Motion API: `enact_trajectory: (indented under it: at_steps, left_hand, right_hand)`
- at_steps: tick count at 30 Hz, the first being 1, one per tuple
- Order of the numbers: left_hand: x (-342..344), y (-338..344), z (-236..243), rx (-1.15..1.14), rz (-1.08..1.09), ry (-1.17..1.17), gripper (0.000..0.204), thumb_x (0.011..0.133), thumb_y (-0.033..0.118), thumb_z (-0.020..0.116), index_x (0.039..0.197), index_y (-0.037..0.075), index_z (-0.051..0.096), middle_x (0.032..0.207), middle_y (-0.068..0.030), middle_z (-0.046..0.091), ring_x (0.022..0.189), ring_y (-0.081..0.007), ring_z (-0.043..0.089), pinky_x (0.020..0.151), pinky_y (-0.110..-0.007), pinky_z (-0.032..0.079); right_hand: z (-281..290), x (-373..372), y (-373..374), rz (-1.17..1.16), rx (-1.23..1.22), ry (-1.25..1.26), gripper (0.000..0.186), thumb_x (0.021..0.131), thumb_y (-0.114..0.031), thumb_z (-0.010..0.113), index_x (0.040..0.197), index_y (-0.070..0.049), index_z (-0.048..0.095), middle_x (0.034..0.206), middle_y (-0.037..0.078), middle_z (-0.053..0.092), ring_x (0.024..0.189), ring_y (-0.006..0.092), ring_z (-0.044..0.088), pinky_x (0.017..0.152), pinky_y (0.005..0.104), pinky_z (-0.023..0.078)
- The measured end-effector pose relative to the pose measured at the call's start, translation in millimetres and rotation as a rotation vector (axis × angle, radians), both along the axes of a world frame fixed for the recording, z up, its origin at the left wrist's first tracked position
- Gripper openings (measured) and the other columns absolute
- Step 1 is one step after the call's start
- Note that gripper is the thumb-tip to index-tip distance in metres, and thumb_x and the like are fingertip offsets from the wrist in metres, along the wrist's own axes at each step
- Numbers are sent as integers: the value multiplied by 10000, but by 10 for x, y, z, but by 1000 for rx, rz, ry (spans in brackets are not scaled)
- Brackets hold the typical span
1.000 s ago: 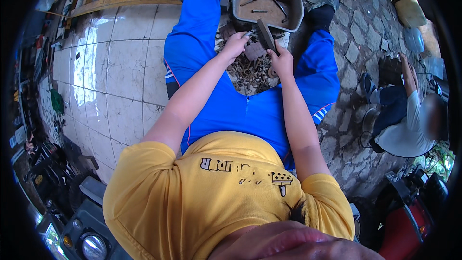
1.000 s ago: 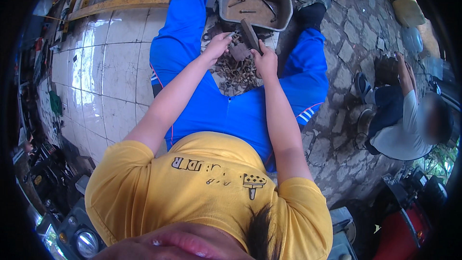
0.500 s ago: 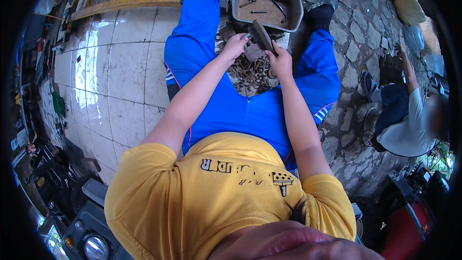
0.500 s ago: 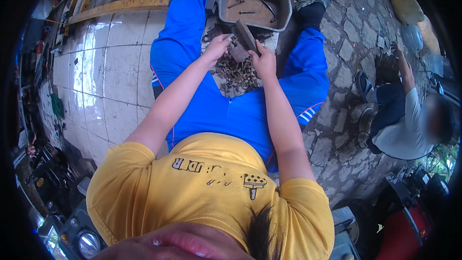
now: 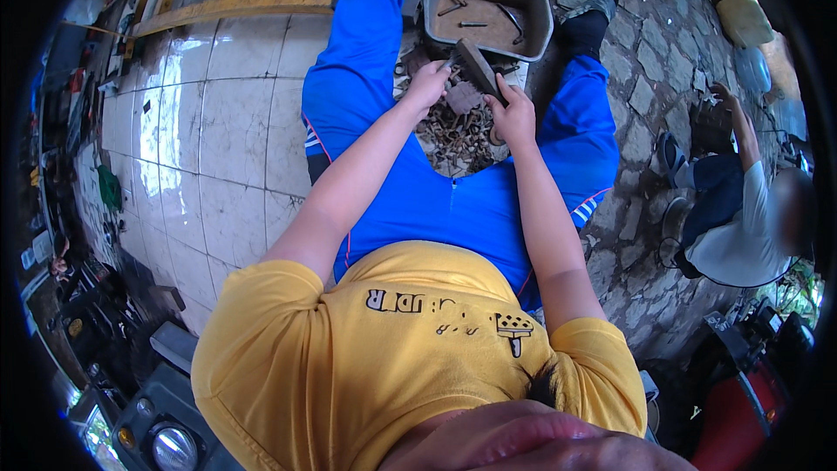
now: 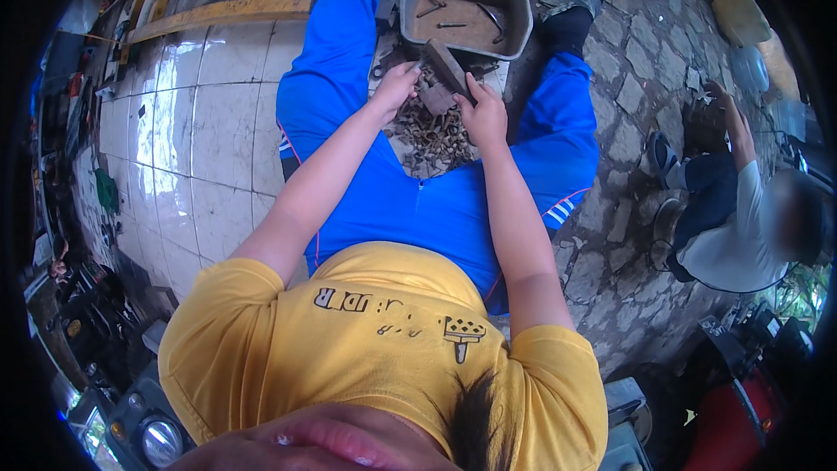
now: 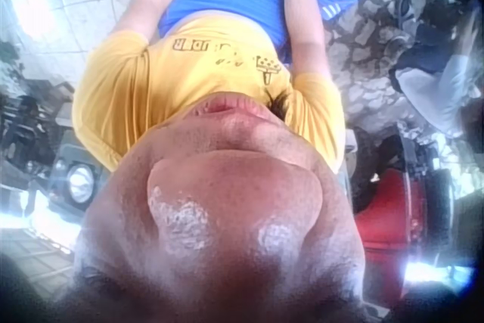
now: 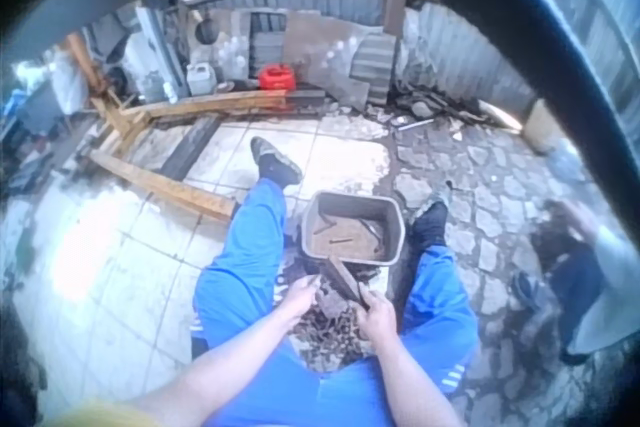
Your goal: The person sits on the floor and uses a sanding block to sharpen small metal parts. They pick up each part, rub it against the block, and place it into a nearby container.
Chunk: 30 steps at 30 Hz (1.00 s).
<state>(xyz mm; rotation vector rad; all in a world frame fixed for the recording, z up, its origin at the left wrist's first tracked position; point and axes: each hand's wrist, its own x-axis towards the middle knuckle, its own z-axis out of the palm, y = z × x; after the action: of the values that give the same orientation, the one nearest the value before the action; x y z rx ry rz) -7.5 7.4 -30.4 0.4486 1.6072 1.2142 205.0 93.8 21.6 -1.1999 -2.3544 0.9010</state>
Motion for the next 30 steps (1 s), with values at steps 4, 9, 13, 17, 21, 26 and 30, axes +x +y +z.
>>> enact_trajectory:
  at_steps: [4,9,13,17,21,26,30]
  left_hand:
    - [26,18,105,0,-4,-8,396,1112,249,535,1429,29,620,963,24,606,726,-76,513,663,-269,485]
    - [23,19,123,0,-9,-5,387,1122,244,524,1424,20,613,1015,31,596,744,-62,496,674,-249,479]
    - [18,5,100,-11,-22,-2,368,1122,239,522,1395,14,623,1005,32,596,739,-60,493,671,-252,477]
    - [21,11,101,-3,-10,-13,334,1121,236,522,1347,20,643,983,40,593,726,-57,488,661,-254,466]
    - [19,11,77,2,-15,-8,328,1115,243,524,1327,34,661,979,24,622,738,-78,518,665,-278,474]
    - [21,7,17,32,17,-7,355,1104,265,527,1327,37,681,999,-23,686,784,-127,590,686,-327,508]
    - [20,13,-4,25,10,-5,363,1102,267,525,1336,33,676,980,-20,674,767,-126,578,682,-323,497]
  right_hand:
    - [-62,-29,90,-97,-12,-18,540,880,-266,831,1387,-125,708,1058,174,722,976,391,708,862,459,558]
    - [-51,-20,60,-74,-56,118,567,864,-258,851,1393,-120,703,1043,183,718,951,385,708,856,451,554]
    - [8,-30,29,-43,-49,83,579,858,-256,857,1398,-120,699,1065,182,722,980,378,711,872,444,556]
    - [22,-24,16,-20,-39,77,575,862,-263,851,1399,-125,699,1120,177,730,1023,377,712,902,439,558]
    - [5,-32,12,1,-38,90,575,864,-272,846,1403,-137,699,1147,170,732,1040,383,709,918,438,558]
    - [15,-28,12,4,-41,74,588,862,-278,847,1415,-152,691,1153,164,730,1035,383,709,907,441,559]
    - [29,-24,16,15,-33,44,587,863,-284,846,1415,-158,691,1140,159,725,1019,383,706,893,449,558]
